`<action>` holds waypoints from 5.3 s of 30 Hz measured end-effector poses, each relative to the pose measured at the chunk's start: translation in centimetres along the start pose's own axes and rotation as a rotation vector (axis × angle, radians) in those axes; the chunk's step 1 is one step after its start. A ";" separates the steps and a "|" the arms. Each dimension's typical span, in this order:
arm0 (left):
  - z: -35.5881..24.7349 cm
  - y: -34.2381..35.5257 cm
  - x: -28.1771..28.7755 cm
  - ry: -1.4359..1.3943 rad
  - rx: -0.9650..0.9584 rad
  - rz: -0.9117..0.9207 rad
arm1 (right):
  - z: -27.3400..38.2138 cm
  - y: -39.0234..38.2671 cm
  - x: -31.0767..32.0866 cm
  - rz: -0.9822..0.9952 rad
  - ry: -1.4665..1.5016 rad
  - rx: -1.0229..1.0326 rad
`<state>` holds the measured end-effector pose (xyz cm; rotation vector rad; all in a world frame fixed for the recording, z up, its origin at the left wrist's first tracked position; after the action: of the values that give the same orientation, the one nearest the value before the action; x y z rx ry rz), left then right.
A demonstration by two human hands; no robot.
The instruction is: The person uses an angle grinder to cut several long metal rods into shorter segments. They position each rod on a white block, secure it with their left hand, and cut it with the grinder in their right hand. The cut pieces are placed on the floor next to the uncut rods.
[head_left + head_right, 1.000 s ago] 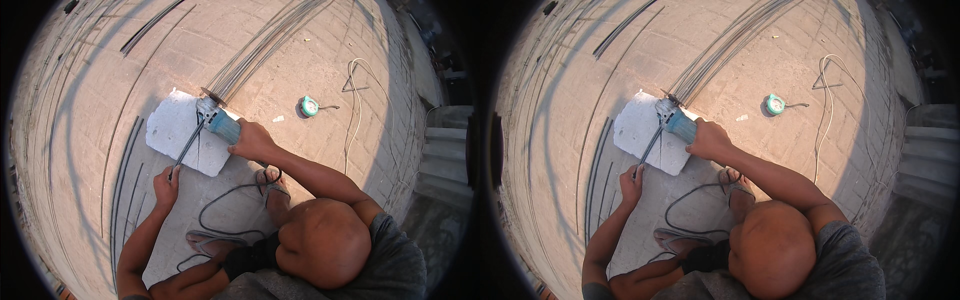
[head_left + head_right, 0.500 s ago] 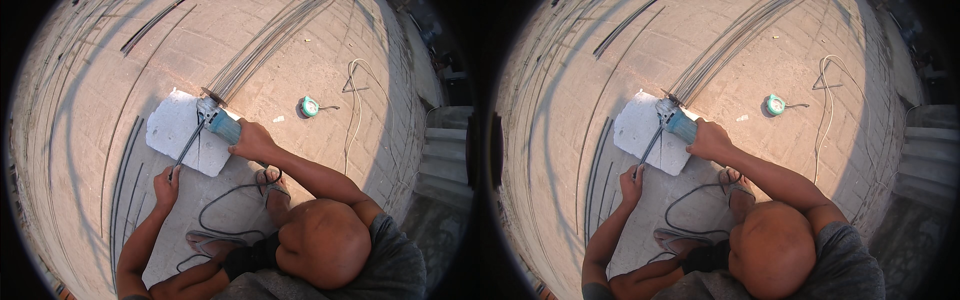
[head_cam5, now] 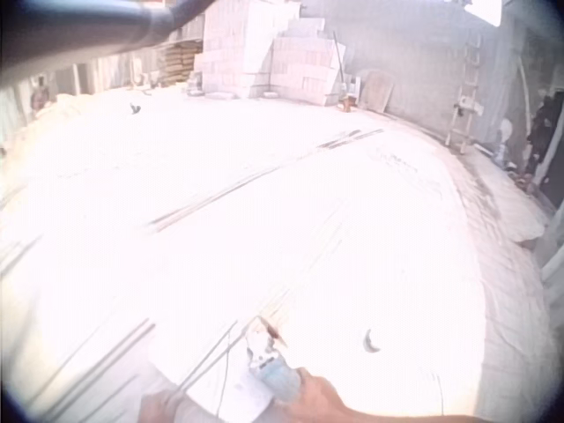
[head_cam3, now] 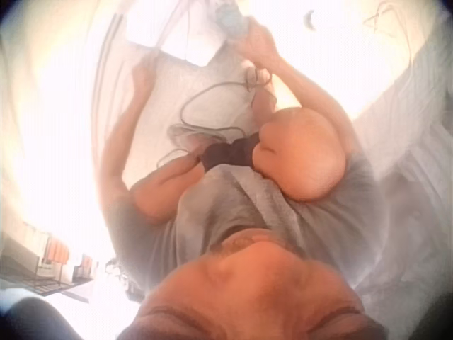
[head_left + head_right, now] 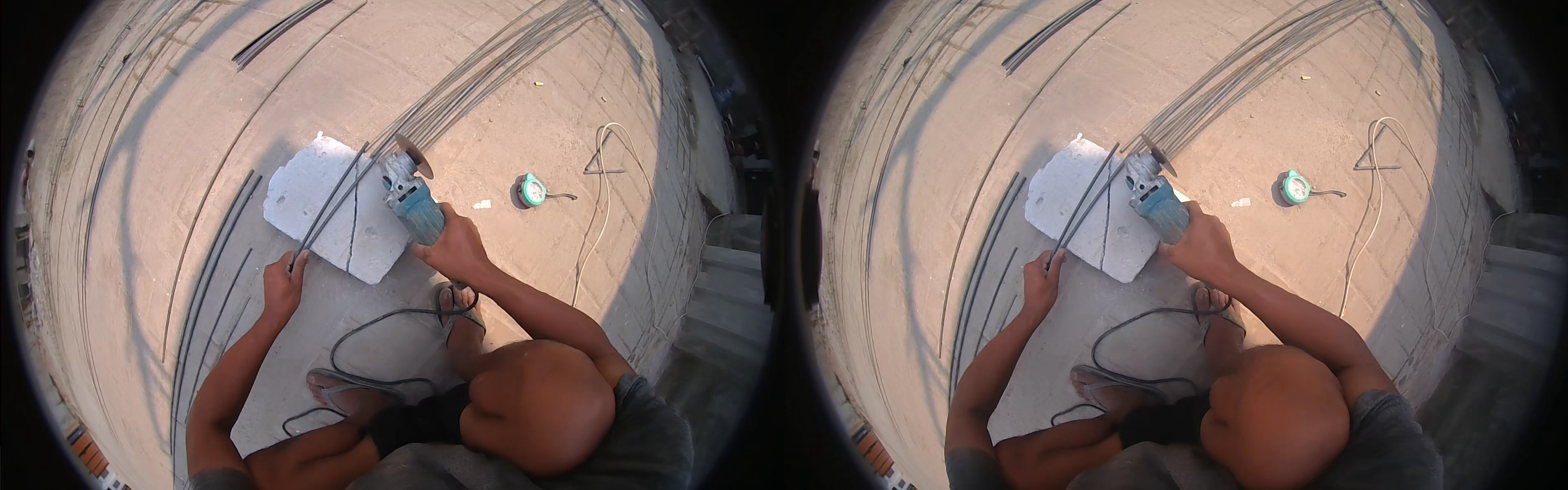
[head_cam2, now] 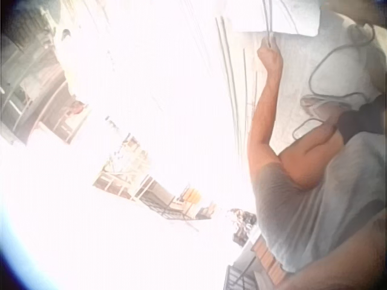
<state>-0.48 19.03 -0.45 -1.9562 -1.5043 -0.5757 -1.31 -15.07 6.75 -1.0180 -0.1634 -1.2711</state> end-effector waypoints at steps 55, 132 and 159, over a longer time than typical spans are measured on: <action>-1.4 -1.4 2.4 0.492 -0.239 -0.124 | 2.1 2.7 0.1 0.075 -0.065 0.115; -0.5 -0.8 0.2 0.106 -0.153 -0.012 | 2.6 2.6 2.8 -0.050 0.123 0.039; 0.7 -2.9 4.0 0.397 0.222 0.103 | -1.7 2.7 5.9 0.067 0.671 0.296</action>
<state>-2.25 22.88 2.22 -1.6244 -1.1602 -0.6749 2.28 -20.55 7.93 -0.3090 0.1953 -1.4115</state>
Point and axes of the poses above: each hand's wrist, its own y-axis towards the middle knuckle, its own x-axis out of the back of the hand, z = x × y, the point moved 2 cm from there along y, towards the middle knuckle, and after that the axes turned 5 degrees about z, right-handed, at the moved point
